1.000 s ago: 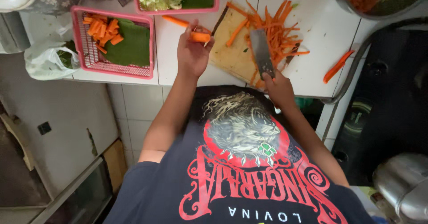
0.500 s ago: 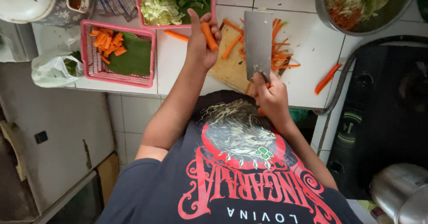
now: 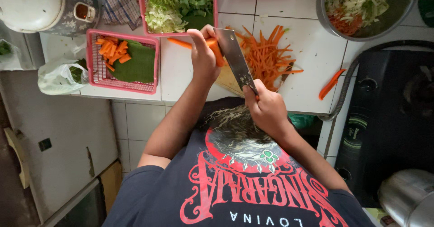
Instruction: The person slices carrots into thin strips using a cleaver on a wooden cutting board. The person repeatedly picks up carrot pieces, slices them, and places the resulting strips into a pink basket.
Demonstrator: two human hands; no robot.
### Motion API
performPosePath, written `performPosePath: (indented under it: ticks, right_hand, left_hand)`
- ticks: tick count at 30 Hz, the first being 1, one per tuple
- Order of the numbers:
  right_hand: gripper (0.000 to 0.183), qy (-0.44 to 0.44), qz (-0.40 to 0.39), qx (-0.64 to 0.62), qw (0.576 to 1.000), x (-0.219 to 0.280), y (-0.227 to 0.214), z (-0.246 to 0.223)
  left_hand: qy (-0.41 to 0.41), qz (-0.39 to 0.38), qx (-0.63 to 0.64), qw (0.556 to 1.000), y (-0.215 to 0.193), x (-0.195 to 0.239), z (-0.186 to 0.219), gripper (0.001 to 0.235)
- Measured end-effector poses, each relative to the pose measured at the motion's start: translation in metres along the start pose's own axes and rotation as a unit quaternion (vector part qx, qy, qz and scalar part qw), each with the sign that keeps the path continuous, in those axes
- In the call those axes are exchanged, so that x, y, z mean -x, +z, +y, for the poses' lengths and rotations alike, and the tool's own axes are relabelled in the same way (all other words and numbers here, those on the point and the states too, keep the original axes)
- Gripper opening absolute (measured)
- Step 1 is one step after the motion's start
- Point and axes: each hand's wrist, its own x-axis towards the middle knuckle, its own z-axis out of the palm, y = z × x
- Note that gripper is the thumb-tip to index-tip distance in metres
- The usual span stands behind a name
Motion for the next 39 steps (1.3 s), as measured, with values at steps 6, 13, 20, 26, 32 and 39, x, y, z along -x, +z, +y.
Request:
performPosePath:
  ticks: [6,13,20,26,32,39]
  right_hand:
    - [0.022,-0.003,-0.006,0.037,0.999,0.002,-0.002,-0.004]
    - [0.022,0.022,-0.031,0.020,0.999,0.004,-0.006,-0.013]
    - [0.018,-0.052,0.017,0.021,0.998,0.005,0.003,-0.014]
    - [0.015,0.018,-0.041,0.007,0.999,0.007,-0.015,-0.025]
    - [0.015,-0.058,0.012,-0.026,0.998,0.005,-0.005,-0.030]
    - [0.014,-0.036,0.038,-0.049,0.997,0.006,0.002,-0.027]
  left_hand:
    - [0.051,-0.071,-0.094,0.992,0.008,0.007,0.014,0.071]
    - [0.009,-0.063,-0.116,0.991,0.020,0.018,0.027,0.068]
    - [0.014,-0.062,-0.064,0.996,0.031,0.023,0.035,0.057]
    - [0.013,-0.093,-0.208,0.974,0.036,0.024,0.058,0.055]
    - [0.030,-0.042,-0.074,0.996,0.048,0.025,0.047,0.053]
    - [0.049,-0.072,-0.066,0.994,0.061,0.030,0.054,0.059]
